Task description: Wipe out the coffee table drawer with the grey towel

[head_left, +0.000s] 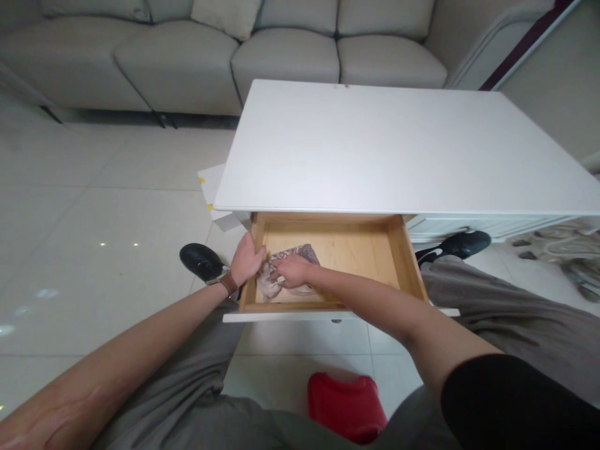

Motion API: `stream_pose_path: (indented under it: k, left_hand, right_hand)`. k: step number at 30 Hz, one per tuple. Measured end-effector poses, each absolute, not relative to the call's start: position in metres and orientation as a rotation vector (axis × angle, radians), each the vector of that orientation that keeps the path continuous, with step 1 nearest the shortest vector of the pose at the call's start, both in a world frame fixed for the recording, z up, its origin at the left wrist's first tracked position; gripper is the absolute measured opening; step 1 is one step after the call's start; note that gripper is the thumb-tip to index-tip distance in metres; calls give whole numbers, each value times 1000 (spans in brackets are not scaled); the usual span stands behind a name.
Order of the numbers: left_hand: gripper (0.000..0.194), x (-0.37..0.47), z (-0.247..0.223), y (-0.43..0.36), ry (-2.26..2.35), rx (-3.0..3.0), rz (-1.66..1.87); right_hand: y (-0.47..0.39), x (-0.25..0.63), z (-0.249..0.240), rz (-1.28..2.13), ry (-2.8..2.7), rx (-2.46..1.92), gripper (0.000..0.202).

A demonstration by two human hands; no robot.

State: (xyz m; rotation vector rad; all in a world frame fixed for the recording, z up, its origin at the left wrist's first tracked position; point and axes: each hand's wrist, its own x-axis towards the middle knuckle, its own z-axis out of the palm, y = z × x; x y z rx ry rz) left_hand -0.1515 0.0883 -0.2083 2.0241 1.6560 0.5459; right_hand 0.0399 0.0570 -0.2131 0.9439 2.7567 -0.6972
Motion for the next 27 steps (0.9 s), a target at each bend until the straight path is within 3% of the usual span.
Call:
stream_pose_path:
  k: [6,11,19,27]
  left_hand:
    - [24,-152,-207,90,1663,1995,517]
    - [24,-153,-210,91,1669,2018,518]
    - [25,-152,-210,90,1685,2021,501]
    - [22,-153,-213,90,1679,2013,524]
  right_hand:
    - [68,157,-220,-536,2451,1712,61]
    - [46,261,-218,-306,2095,2209,51]
    - [48,254,-225,-266,2105,2193,52]
    - [81,126,-226,-396,2588,1497,57]
